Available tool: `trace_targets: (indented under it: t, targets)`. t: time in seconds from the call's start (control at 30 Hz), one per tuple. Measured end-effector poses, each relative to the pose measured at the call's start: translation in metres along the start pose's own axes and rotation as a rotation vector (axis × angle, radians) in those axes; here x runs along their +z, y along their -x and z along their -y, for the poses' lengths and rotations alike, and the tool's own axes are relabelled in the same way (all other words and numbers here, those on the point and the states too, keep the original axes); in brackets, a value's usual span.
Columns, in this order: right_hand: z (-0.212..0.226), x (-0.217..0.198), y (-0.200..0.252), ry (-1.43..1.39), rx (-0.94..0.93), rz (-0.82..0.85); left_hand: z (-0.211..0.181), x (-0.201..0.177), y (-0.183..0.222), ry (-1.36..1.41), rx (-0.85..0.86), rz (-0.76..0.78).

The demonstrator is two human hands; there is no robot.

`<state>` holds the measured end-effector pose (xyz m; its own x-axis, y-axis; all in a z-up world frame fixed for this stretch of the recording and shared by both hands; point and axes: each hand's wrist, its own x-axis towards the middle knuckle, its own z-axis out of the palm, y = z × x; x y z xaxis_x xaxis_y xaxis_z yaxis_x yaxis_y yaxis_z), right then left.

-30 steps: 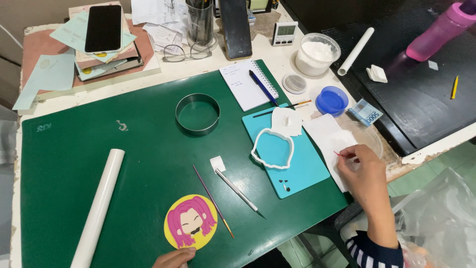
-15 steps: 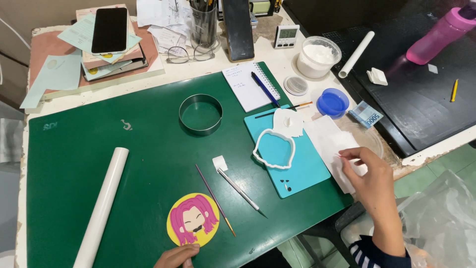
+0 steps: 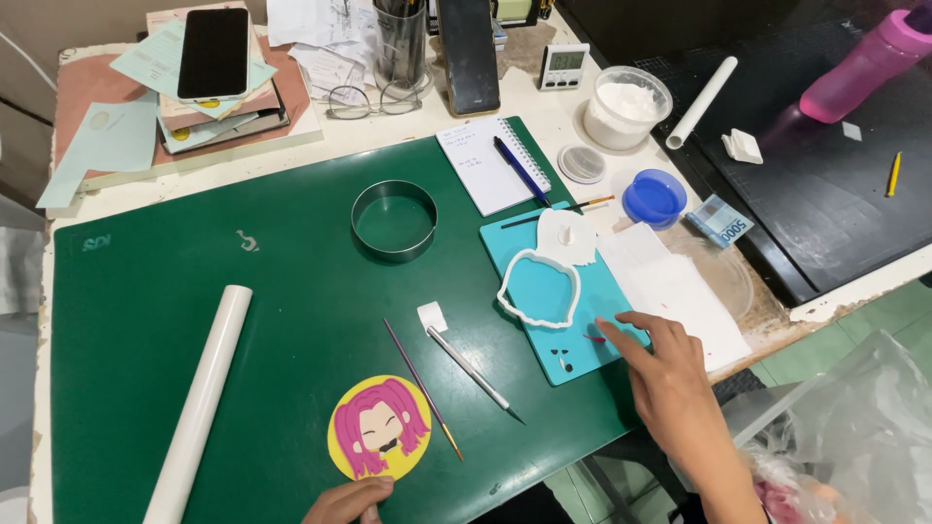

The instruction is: Painting facial features and fine details on a fondant character using a small brush and food coloring.

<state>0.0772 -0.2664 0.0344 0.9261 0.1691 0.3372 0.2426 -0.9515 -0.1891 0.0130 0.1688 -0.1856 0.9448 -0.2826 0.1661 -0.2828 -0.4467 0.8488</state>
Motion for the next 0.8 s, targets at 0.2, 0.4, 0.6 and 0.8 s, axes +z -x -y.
trace_targets:
  t: [0.2,0.4,0.6,0.8]
  targets:
    - [0.018,0.005,0.018,0.372,0.023,0.108,0.000,0.000,-0.001,-0.029,0.023,-0.021]
    - [0.023,0.008,0.020,0.437,0.034,0.092,-0.006,0.004,-0.001,-0.068,-0.044,-0.063]
    - [0.025,0.007,0.014,0.497,0.079,0.148,-0.032,-0.002,-0.010,-0.112,-0.088,-0.104]
    - [0.027,0.010,0.001,0.481,0.080,0.072,-0.065,-0.026,-0.036,-0.317,-0.246,-0.165]
